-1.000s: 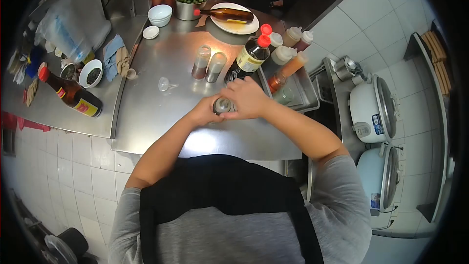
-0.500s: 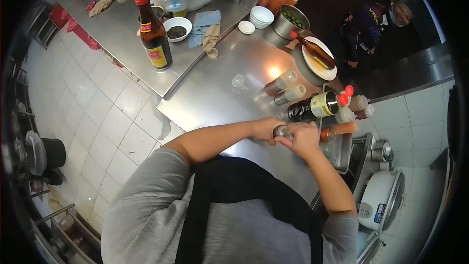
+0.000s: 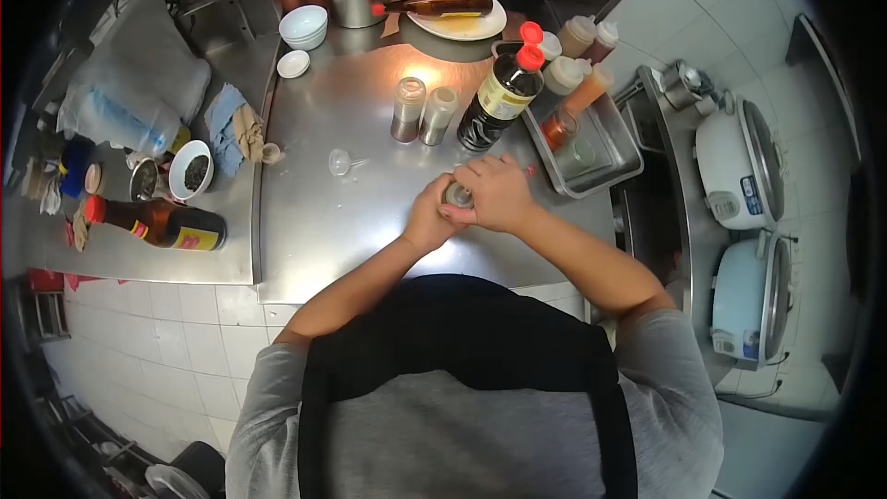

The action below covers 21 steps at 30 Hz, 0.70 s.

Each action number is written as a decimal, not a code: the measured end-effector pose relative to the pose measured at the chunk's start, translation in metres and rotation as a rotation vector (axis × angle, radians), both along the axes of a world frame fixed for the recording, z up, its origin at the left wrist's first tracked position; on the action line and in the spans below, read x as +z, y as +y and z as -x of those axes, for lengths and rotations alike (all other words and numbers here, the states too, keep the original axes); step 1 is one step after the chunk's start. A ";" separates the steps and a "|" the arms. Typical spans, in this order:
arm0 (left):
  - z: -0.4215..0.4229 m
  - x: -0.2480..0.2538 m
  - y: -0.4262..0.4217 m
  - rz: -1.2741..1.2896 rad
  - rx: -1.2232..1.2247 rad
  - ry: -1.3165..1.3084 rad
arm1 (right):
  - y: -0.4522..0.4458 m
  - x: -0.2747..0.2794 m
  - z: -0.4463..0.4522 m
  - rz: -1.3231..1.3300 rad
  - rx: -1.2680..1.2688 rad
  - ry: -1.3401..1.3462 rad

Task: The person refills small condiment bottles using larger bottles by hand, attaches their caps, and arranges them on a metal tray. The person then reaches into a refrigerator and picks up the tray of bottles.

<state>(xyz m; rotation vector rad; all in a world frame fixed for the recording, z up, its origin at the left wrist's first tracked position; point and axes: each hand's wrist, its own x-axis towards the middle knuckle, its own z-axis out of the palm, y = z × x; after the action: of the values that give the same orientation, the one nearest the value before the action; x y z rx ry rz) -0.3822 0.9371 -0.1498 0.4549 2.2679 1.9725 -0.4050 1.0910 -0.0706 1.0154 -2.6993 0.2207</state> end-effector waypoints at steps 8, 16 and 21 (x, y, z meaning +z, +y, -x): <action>-0.038 -0.013 -0.062 0.239 0.108 0.191 | -0.013 -0.061 -0.039 0.766 -0.179 -0.426; -0.076 -0.012 -0.110 0.305 0.372 0.080 | 0.102 0.075 -0.012 0.934 -0.350 0.020; -0.077 -0.005 -0.120 0.362 0.506 0.053 | 0.192 0.088 0.056 0.820 -0.616 0.001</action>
<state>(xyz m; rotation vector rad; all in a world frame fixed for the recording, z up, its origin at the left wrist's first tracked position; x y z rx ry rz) -0.3056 0.8170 -0.1546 -0.1192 2.9099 1.6619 -0.4610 1.2828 0.0169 -0.0488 -2.3740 1.0585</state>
